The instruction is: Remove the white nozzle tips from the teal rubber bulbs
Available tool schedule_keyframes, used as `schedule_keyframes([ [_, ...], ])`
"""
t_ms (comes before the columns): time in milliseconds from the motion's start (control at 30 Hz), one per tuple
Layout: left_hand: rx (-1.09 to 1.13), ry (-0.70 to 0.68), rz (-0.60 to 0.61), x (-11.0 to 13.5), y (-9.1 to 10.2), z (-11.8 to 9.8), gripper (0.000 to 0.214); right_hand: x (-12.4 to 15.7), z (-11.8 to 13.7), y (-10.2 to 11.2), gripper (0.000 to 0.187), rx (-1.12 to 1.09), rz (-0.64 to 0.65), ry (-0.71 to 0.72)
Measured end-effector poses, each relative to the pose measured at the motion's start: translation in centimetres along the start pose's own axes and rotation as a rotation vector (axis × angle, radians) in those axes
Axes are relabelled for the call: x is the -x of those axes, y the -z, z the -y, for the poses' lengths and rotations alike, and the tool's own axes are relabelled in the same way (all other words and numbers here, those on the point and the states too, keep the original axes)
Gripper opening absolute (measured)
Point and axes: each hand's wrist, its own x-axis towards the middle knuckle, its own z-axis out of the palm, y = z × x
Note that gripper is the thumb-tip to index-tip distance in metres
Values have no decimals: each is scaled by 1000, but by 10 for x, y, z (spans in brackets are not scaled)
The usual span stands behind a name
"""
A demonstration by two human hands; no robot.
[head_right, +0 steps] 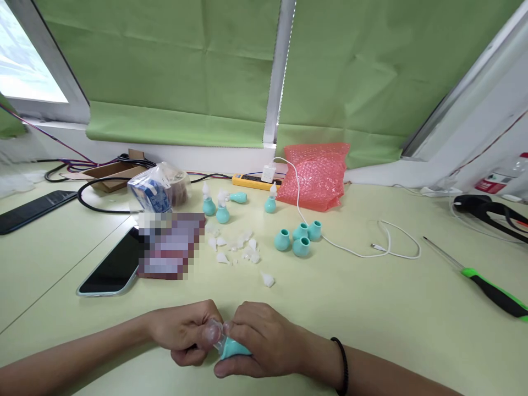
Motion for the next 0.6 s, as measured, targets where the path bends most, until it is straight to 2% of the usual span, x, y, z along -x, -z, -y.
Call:
schedule_keyframes([
  [67,-143,-18,-127,0,-2,-2,52,1,-1,-1,22,-38,-29,-52],
  [167,-521,-72,-482,-2,-2,-1,34,2,-3,-3,17,-69,-38,-244],
  [233,-773,-126,-619,-3,0,3,25,2,-4,-4,15,-47,7,-335],
  [267,-850,-154,-629,-4,1,4,24,3,-4,-4,14,-32,31,-353],
  [333,-863,-174,-580,-4,1,5,29,3,-3,-5,15,-26,34,-366],
  [500,-469,-81,-460,-2,-2,-5,41,2,1,-8,14,-65,-124,-271],
  [600,-257,-69,-362,-3,-2,-6,46,1,2,-9,15,-91,-139,-190],
])
